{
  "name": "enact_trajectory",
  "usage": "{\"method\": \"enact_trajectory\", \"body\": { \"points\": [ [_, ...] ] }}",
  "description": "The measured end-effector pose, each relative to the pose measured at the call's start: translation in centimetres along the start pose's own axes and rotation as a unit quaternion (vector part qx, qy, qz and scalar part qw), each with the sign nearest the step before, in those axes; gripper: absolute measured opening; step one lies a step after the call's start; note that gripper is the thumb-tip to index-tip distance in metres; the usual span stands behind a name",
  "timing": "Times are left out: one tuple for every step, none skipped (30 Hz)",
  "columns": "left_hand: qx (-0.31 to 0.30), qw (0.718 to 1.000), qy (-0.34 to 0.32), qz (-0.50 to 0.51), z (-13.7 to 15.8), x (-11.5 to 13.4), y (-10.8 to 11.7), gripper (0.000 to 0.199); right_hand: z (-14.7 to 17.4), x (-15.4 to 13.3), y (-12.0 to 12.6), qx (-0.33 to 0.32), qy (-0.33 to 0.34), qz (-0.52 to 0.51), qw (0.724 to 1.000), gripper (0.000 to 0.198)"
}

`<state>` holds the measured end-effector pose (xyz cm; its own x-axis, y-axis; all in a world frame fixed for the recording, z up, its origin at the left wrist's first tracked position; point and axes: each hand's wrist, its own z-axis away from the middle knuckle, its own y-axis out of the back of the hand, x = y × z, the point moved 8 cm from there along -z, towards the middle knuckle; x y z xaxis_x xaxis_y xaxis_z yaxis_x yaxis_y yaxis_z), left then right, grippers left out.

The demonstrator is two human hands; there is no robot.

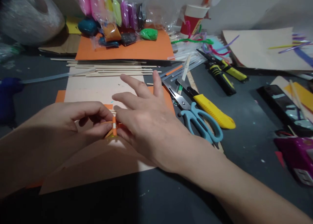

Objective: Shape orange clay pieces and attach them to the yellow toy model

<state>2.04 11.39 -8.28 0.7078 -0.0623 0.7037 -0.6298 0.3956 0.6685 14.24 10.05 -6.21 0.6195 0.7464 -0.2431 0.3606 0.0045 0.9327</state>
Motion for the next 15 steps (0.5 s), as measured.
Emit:
{"method": "enact_trajectory", "body": {
  "points": [
    [0.001,1.000,0.005,0.001,-0.05,-0.03,-0.03,0.017,0.00,-0.02,0.01,0.003,0.001,-0.001,1.000,0.022],
    [0.003,1.000,0.008,0.000,-0.10,-0.03,-0.05,0.017,-0.02,-0.05,0.06,0.008,0.002,-0.003,1.000,0.023],
    [0.006,1.000,0.011,-0.002,-0.15,-0.04,-0.03,0.017,-0.05,-0.10,0.09,0.012,0.003,-0.004,1.000,0.025],
    [0.010,1.000,0.014,-0.004,-0.20,-0.05,0.00,0.018,-0.09,-0.13,0.11,0.014,0.003,-0.006,1.000,0.027],
    [0.011,1.000,0.016,-0.004,-0.23,-0.06,0.00,0.017,-0.13,-0.13,0.09,0.012,0.000,-0.007,1.000,0.028],
    [0.012,1.000,0.018,-0.001,-0.25,-0.07,0.03,0.018,-0.16,-0.12,0.09,0.011,-0.003,-0.009,1.000,0.029],
    [0.010,1.000,0.020,0.005,-0.24,-0.09,0.00,0.018,-0.19,-0.09,0.04,0.005,-0.005,-0.010,1.000,0.029],
    [0.007,1.000,0.021,0.012,-0.21,-0.10,-0.02,0.018,-0.20,-0.08,0.06,0.001,-0.005,-0.012,1.000,0.028],
    [0.003,1.000,0.022,0.019,-0.16,-0.11,-0.04,0.018,-0.19,-0.07,0.07,-0.004,-0.004,-0.014,1.000,0.027],
    [0.000,0.999,0.022,0.026,-0.09,-0.09,-0.05,0.018,-0.18,-0.05,0.12,-0.007,-0.003,-0.016,1.000,0.025],
    [-0.002,0.999,0.023,0.030,-0.02,-0.09,-0.05,0.018,-0.15,-0.01,0.16,-0.011,-0.001,-0.020,1.000,0.024],
    [-0.004,0.999,0.021,0.032,0.04,-0.07,-0.05,0.018,-0.12,0.08,0.21,-0.015,-0.003,-0.025,1.000,0.021],
    [-0.007,0.999,0.019,0.035,0.10,-0.06,-0.10,0.017,-0.09,0.19,0.24,-0.019,-0.006,-0.031,0.999,0.018],
    [-0.006,0.999,0.017,0.038,0.14,-0.08,-0.10,0.016,-0.06,0.28,0.27,-0.023,-0.008,-0.037,0.999,0.015],
    [-0.006,0.999,0.015,0.040,0.16,-0.12,-0.16,0.014,-0.04,0.33,0.24,-0.029,-0.010,-0.042,0.999,0.012]
  ]
}}
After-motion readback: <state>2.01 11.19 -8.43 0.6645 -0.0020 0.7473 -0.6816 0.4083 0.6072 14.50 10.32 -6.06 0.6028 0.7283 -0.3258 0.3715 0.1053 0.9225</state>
